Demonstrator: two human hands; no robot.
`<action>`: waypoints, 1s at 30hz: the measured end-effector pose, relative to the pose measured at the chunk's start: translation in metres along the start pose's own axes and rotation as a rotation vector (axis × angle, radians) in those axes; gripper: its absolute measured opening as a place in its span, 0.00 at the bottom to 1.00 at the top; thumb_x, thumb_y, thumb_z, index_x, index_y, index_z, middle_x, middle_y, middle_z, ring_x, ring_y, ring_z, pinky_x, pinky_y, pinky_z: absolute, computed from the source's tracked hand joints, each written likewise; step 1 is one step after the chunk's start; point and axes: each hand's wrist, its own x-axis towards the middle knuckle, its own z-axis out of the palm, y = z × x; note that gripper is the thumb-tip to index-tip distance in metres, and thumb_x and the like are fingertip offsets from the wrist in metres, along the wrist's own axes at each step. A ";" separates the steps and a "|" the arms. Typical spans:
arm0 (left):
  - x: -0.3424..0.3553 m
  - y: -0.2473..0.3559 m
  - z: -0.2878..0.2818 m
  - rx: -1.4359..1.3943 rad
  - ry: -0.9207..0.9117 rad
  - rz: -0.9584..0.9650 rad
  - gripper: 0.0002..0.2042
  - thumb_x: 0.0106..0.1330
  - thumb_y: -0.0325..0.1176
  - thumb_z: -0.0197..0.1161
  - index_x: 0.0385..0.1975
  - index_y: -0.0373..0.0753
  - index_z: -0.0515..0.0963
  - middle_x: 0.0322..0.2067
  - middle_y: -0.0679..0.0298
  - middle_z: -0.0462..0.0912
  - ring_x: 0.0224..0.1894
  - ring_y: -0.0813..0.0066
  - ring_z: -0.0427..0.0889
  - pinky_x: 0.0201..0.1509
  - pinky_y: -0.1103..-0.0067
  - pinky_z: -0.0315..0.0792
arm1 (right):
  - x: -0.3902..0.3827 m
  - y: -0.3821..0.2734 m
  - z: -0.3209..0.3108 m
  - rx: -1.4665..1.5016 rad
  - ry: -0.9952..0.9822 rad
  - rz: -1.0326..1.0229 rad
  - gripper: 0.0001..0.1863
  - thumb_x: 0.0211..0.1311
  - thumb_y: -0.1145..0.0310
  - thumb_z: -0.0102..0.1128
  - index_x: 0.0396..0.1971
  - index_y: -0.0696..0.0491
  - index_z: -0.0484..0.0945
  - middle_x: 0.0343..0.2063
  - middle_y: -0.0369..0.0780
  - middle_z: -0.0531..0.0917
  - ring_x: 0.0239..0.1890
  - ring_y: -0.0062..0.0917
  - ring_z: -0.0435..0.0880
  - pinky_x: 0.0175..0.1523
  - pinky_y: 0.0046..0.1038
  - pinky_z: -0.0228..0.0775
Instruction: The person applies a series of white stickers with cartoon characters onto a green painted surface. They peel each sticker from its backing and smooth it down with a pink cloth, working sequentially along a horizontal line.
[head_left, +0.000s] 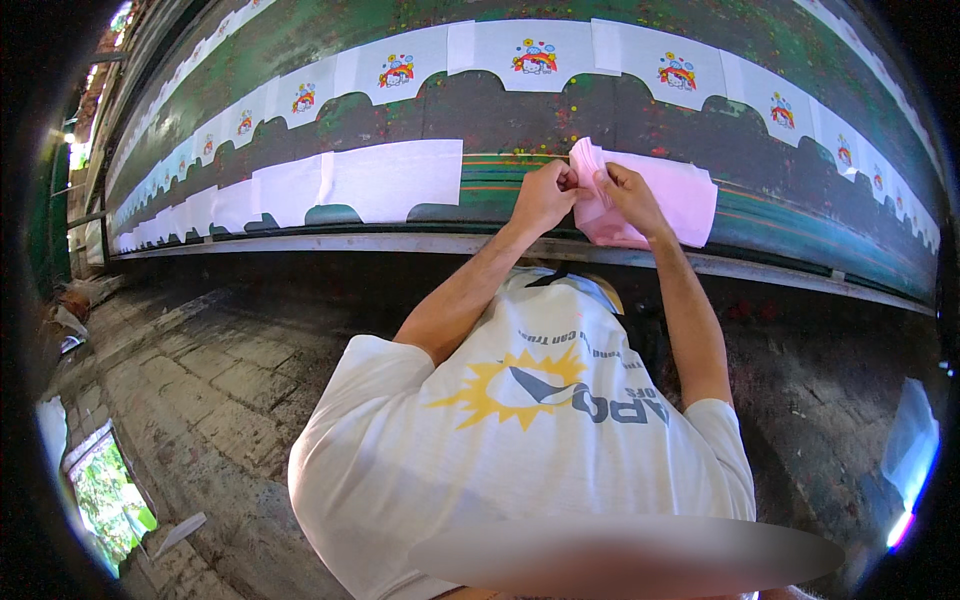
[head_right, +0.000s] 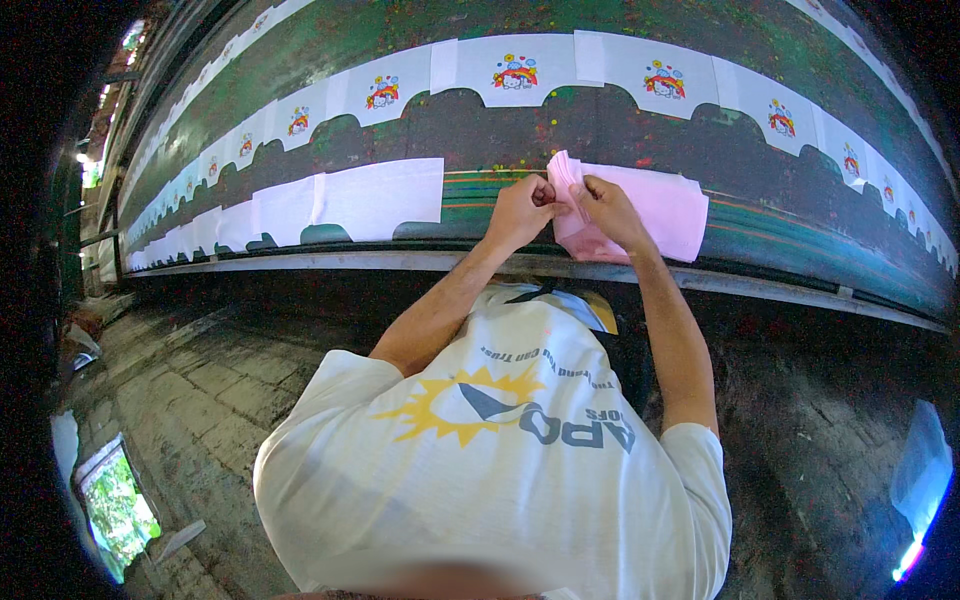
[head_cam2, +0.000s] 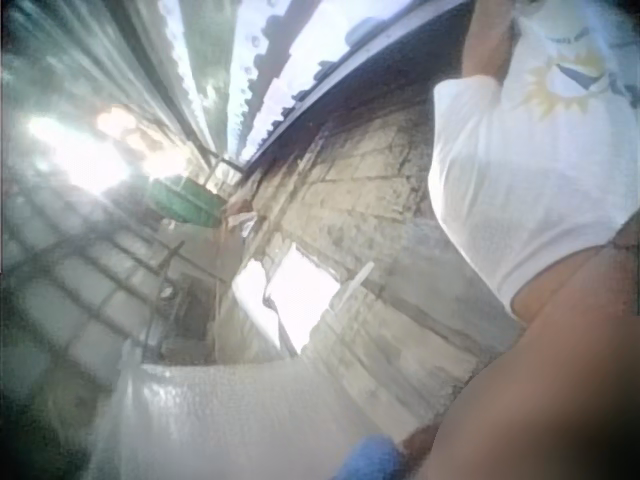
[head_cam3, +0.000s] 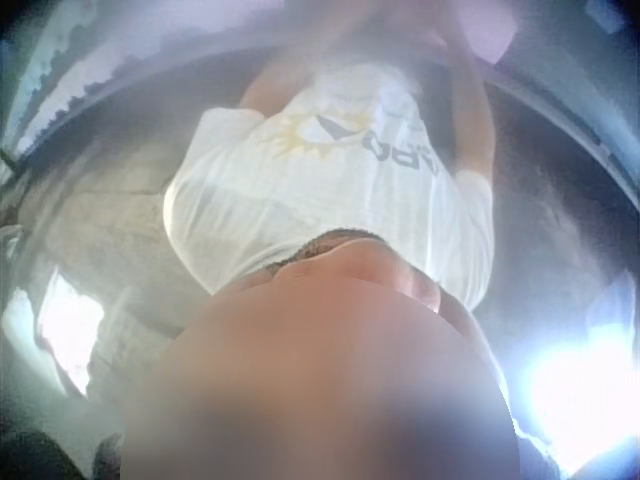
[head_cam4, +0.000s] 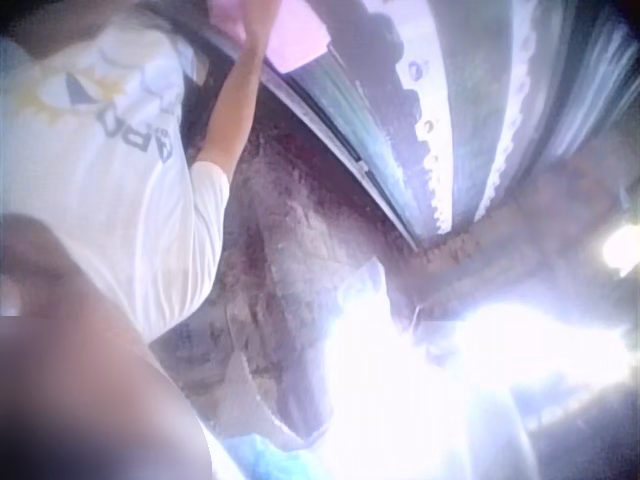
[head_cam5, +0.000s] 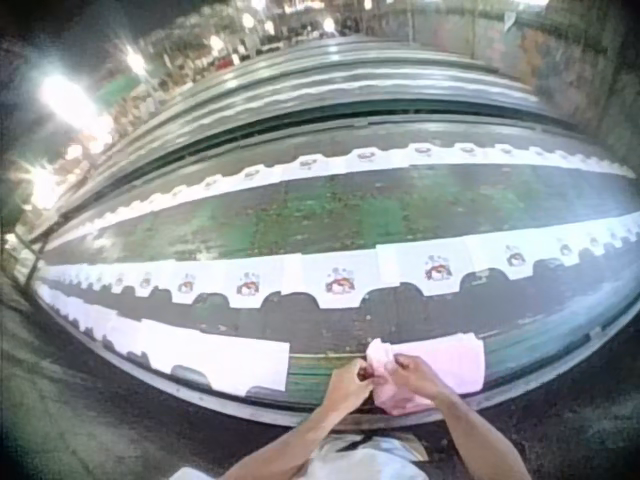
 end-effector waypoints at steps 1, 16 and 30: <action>0.000 0.000 0.002 -0.021 0.014 -0.020 0.15 0.58 0.34 0.76 0.36 0.33 0.80 0.28 0.61 0.86 0.31 0.76 0.84 0.37 0.77 0.78 | -0.001 0.000 0.000 -0.030 -0.013 -0.056 0.18 0.69 0.57 0.64 0.43 0.59 0.81 0.29 0.36 0.81 0.32 0.17 0.74 0.37 0.26 0.69; -0.017 -0.007 0.003 -0.461 0.115 -0.139 0.16 0.68 0.33 0.66 0.50 0.30 0.75 0.40 0.60 0.83 0.39 0.75 0.83 0.47 0.77 0.78 | -0.005 -0.010 0.006 -0.074 -0.003 -0.160 0.23 0.60 0.63 0.69 0.51 0.61 0.80 0.39 0.42 0.87 0.37 0.20 0.83 0.45 0.27 0.76; -0.001 -0.046 0.003 -0.080 0.498 -0.013 0.13 0.73 0.39 0.61 0.38 0.32 0.78 0.29 0.57 0.82 0.32 0.73 0.79 0.39 0.74 0.73 | -0.007 0.017 -0.023 0.890 0.084 0.092 0.23 0.54 0.72 0.61 0.52 0.62 0.76 0.40 0.40 0.84 0.39 0.27 0.84 0.48 0.31 0.78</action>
